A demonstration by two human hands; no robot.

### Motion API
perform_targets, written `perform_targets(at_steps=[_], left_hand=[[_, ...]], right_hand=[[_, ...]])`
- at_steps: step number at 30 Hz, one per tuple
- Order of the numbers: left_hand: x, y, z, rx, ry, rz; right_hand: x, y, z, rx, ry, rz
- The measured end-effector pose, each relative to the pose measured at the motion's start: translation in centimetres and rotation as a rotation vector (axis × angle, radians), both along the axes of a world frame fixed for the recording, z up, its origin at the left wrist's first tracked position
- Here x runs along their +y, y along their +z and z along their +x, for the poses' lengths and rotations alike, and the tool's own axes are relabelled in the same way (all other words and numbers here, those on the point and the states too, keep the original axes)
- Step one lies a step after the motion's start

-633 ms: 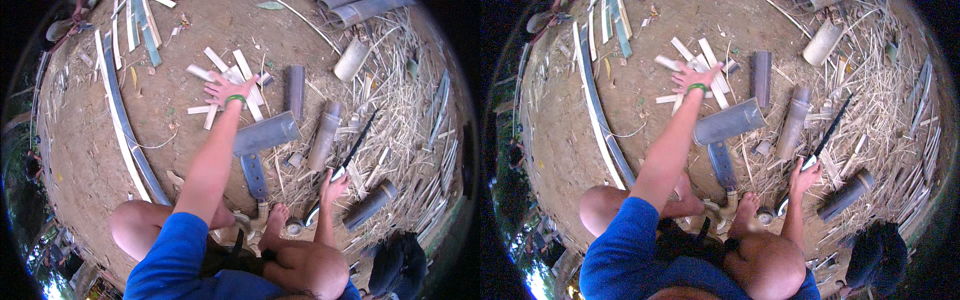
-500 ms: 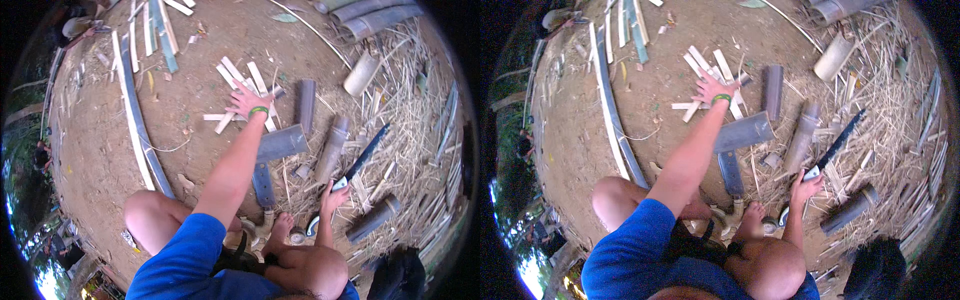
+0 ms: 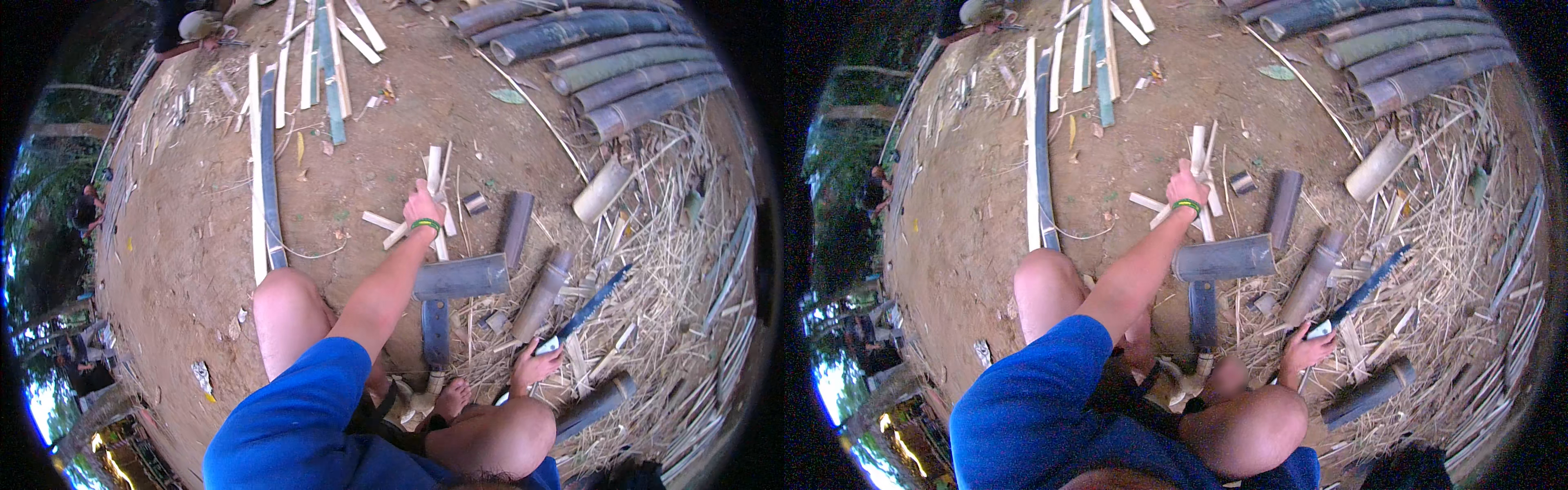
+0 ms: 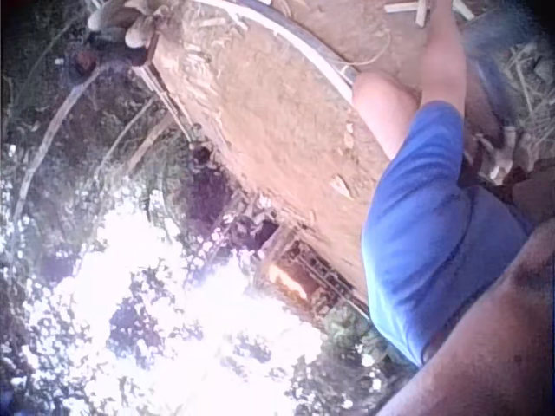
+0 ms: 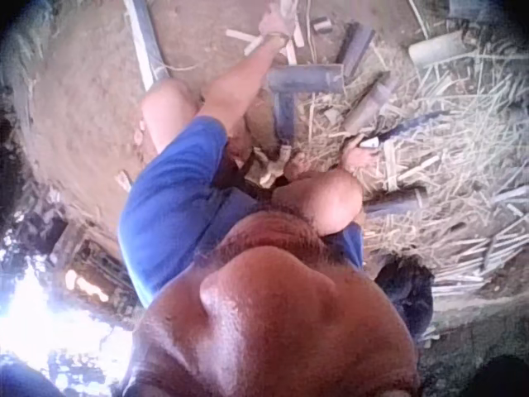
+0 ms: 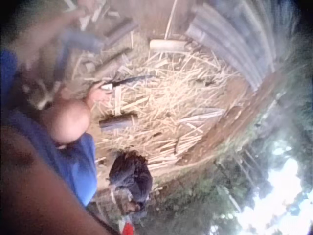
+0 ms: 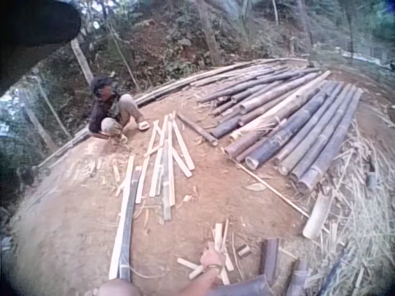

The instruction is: The person sits on the ground and uses a hand saw to cut a piece of bamboo. They then use a knife to split the bamboo into smaller strips and further refine the pieces.

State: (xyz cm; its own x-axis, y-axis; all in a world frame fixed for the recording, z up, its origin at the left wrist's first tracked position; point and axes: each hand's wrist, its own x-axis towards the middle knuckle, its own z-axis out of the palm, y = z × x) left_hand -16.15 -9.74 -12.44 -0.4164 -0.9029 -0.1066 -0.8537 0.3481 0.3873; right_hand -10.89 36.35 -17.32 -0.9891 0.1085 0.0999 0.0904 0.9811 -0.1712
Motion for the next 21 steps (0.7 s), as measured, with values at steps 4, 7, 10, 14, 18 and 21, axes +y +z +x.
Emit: perform_targets(at_steps=[4,7,10,14,18,21], left_hand=[[1.3,1.3,-0.4,-0.040,-0.025,0.127],[3.4,1.0,-1.7,-0.038,0.051,-0.008],[3.3,-0.7,-1.9,-0.076,0.063,-0.007],[1.9,-1.3,-1.2,-0.006,0.072,0.039],[-3.6,1.6,0.3,0.410,0.051,0.245],[-11.9,6.2,1.1,0.500,0.266,0.562]], right_hand=[[-0.4,0.5,0.3,-0.009,-0.018,0.008],[-0.1,0.0,0.1,0.028,0.000,0.004],[-0.2,-0.6,-0.3,0.002,0.009,-0.002],[0.1,-0.7,-0.1,0.011,0.045,0.040],[-0.2,0.8,0.0,-0.058,-0.021,0.002],[0.7,1.3,-0.5,-0.026,-0.032,0.029]])
